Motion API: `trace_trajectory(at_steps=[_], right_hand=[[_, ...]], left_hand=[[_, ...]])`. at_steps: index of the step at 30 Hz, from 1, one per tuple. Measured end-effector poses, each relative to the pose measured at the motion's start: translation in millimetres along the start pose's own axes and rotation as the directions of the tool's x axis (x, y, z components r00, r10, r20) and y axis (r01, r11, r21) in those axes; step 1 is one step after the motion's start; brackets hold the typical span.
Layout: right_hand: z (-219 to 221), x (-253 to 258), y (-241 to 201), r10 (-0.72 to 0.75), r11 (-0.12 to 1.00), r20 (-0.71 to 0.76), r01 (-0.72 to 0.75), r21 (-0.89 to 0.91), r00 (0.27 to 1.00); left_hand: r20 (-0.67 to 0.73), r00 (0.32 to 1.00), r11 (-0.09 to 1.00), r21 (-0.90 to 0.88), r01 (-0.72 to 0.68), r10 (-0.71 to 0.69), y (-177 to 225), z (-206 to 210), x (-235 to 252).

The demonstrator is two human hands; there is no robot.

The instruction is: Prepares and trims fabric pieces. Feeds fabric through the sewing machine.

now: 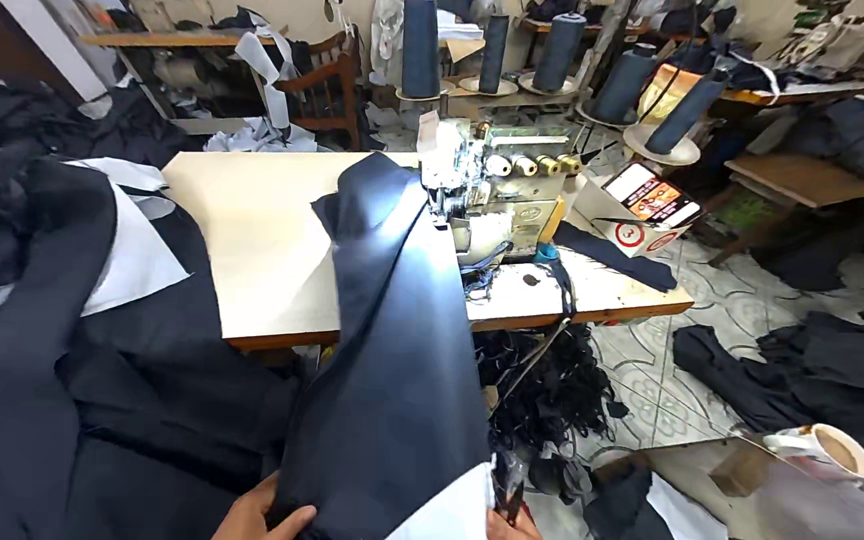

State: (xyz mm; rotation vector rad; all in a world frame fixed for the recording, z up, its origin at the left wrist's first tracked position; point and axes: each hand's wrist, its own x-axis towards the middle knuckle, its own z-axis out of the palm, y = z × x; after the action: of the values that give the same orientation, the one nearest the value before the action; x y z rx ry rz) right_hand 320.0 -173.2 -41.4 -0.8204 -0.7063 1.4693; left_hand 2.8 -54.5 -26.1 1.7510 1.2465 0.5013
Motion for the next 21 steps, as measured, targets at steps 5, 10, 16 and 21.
trace_trajectory(at_steps=[5,10,16,21], right_hand=[[0,51,-11,0.016,0.998,-0.092,-0.022,-0.059,0.996],[-15,104,-21,-0.004,0.994,-0.095,-0.006,-0.107,0.996],[-12,167,-40,-0.067,0.987,-0.11,0.051,-0.15,0.992],[-1,203,-54,-0.123,0.986,-0.127,0.106,-0.129,0.984]], left_hand=[[-0.148,0.986,0.997,-0.006,0.074,-0.074,0,6,28],[-0.367,0.93,0.997,-0.08,0.003,-0.032,45,-3,55],[-0.5,0.863,0.976,-0.145,-0.161,0.068,81,-26,107],[-0.459,0.875,0.965,-0.121,-0.232,0.152,100,-52,137]])
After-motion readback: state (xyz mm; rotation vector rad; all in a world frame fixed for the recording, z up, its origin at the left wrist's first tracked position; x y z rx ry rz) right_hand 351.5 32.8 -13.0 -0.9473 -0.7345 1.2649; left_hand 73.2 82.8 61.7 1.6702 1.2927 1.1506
